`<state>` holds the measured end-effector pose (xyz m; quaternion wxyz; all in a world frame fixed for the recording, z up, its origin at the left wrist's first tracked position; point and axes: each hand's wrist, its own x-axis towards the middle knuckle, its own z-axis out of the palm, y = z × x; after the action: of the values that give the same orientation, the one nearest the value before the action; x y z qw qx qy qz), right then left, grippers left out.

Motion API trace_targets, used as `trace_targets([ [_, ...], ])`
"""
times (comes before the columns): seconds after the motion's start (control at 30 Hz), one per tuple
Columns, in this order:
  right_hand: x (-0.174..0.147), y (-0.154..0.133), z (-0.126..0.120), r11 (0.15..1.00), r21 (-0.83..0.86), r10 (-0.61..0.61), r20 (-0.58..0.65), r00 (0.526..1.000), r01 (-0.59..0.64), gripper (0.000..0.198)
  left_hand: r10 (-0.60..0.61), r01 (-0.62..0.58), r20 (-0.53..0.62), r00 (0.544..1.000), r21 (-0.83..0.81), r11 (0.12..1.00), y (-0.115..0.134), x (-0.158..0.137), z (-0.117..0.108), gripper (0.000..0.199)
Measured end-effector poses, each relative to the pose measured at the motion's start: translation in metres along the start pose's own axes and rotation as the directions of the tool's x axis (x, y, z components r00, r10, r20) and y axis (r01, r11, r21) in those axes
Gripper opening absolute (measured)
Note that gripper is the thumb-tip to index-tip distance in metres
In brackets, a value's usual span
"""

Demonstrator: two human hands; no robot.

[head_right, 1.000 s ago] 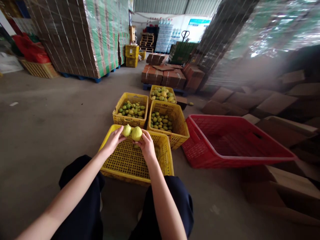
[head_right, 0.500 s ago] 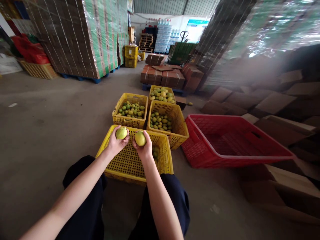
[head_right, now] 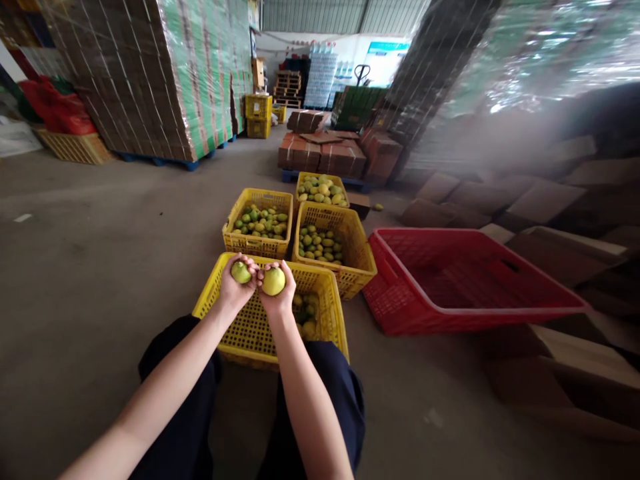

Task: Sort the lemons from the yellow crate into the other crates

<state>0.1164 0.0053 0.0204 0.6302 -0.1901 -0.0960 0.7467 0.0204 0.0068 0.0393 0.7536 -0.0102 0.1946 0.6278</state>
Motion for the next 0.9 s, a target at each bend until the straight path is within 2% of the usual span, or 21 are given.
trace_targets([
  [0.2, 0.002, 0.0, -0.003, 0.997, -0.071, -0.003, 0.173, 0.985, 0.016, 0.027, -0.036, 0.029, 0.118, 0.992, 0.067, 0.997, 0.006, -0.008, 0.004, 0.042],
  [0.4, 0.002, -0.002, -0.01, 0.973, -0.216, 0.01, 0.385, 0.923, 0.079, 0.031, -0.087, -0.004, 0.299, 0.95, 0.289, 0.957, 0.01, -0.009, 0.0, 0.048],
  [0.5, 0.001, -0.003, -0.012, 0.962, -0.26, 0.048, 0.454, 0.89, 0.081, 0.033, -0.132, -0.047, 0.395, 0.909, 0.412, 0.91, 0.012, -0.008, -0.003, 0.046],
  [0.63, -0.001, -0.006, -0.015, 0.952, -0.3, 0.106, 0.521, 0.847, 0.065, 0.037, -0.225, -0.096, 0.516, 0.827, 0.523, 0.847, 0.013, -0.007, -0.009, 0.046],
  [0.7, -0.001, -0.009, -0.017, 0.94, -0.335, 0.144, 0.539, 0.83, 0.055, 0.041, -0.269, -0.093, 0.533, 0.802, 0.556, 0.826, 0.013, -0.008, -0.012, 0.048],
  [0.8, -0.002, -0.012, -0.019, 0.928, -0.37, 0.192, 0.559, 0.807, 0.035, 0.045, -0.319, -0.067, 0.526, 0.789, 0.589, 0.805, 0.013, -0.009, -0.013, 0.052],
  [0.9, -0.003, -0.012, -0.02, 0.938, -0.345, 0.206, 0.543, 0.814, -0.007, 0.046, -0.33, -0.023, 0.474, 0.816, 0.598, 0.801, 0.012, -0.01, -0.01, 0.055],
])
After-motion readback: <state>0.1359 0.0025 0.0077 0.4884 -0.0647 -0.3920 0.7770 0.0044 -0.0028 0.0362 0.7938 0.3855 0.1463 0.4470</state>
